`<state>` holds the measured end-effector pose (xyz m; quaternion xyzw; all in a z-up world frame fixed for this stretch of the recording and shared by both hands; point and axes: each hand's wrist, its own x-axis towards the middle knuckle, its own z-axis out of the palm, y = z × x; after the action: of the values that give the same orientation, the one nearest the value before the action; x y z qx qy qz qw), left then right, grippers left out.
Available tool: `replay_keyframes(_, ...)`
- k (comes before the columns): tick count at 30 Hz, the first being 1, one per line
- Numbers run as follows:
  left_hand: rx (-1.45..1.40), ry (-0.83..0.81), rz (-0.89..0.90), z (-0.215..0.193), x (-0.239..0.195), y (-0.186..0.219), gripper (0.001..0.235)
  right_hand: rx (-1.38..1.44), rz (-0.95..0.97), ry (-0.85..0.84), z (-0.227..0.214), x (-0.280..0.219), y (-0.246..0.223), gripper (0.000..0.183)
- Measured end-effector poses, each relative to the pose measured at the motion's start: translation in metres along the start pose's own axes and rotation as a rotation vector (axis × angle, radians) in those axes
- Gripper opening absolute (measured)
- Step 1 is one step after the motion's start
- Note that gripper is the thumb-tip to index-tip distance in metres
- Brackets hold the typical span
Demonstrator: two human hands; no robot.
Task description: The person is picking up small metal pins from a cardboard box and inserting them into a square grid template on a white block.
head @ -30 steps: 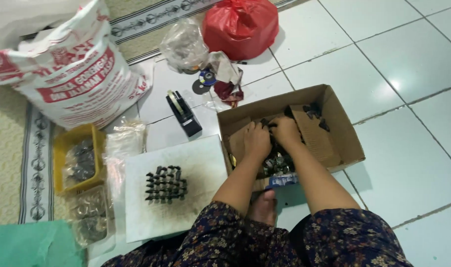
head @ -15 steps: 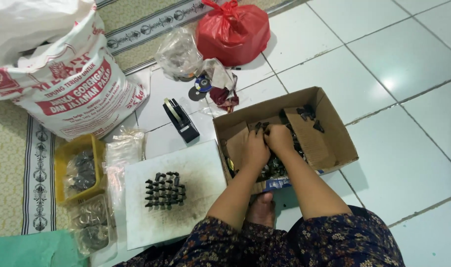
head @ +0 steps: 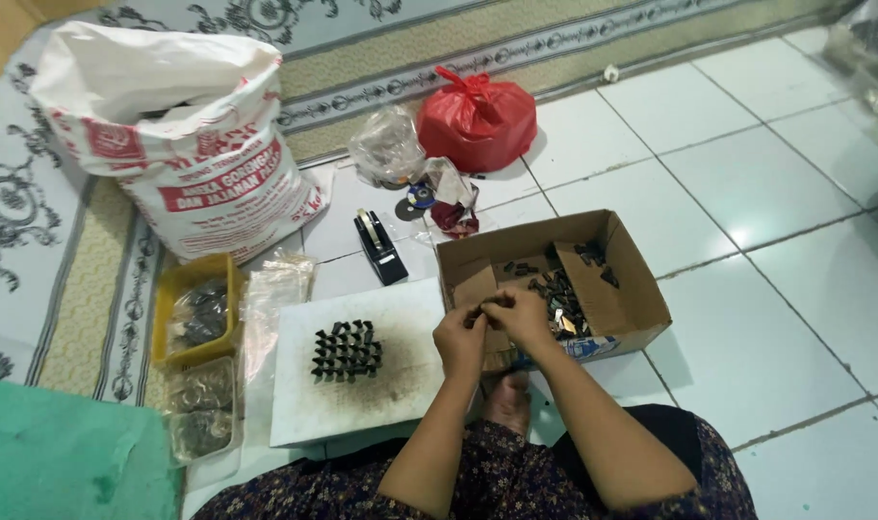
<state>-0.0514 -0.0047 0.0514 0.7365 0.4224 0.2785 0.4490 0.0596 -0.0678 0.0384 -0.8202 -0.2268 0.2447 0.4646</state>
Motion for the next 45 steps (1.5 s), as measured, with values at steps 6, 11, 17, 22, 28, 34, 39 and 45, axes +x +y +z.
replay_keyframes(6,0.182,-0.045,0.287,-0.026,-0.029,0.013,0.008,0.306,0.123,-0.064,-0.017,-0.038,-0.015,0.034)
replay_keyframes(11,0.204,-0.064,0.365,-0.038,-0.051,0.006,0.007,0.295,0.169,-0.134,-0.006,-0.044,0.001,0.024)
replay_keyframes(17,0.133,-0.047,0.346,-0.054,-0.061,0.003,0.004,0.418,0.227,-0.25,-0.003,-0.051,0.002,0.023)
replay_keyframes(22,-0.032,-0.091,0.258,-0.07,-0.069,0.006,0.003,0.468,0.259,-0.346,-0.004,-0.061,-0.002,0.022)
replay_keyframes(28,-0.254,-0.092,-0.034,-0.064,-0.064,-0.022,0.008,0.427,0.233,-0.351,0.01,-0.07,-0.01,0.023)
replay_keyframes(34,-0.523,-0.115,-0.319,-0.072,-0.063,-0.037,0.027,0.484,0.259,-0.232,0.009,-0.069,-0.011,0.025)
replay_keyframes(39,-0.766,-0.117,-0.485,-0.094,-0.071,-0.049,0.037,0.64,0.204,-0.313,0.011,-0.083,-0.025,0.031)
replay_keyframes(45,-0.816,-0.135,-0.423,-0.116,-0.084,-0.04,0.037,0.583,0.077,-0.246,0.009,-0.104,-0.053,0.045)
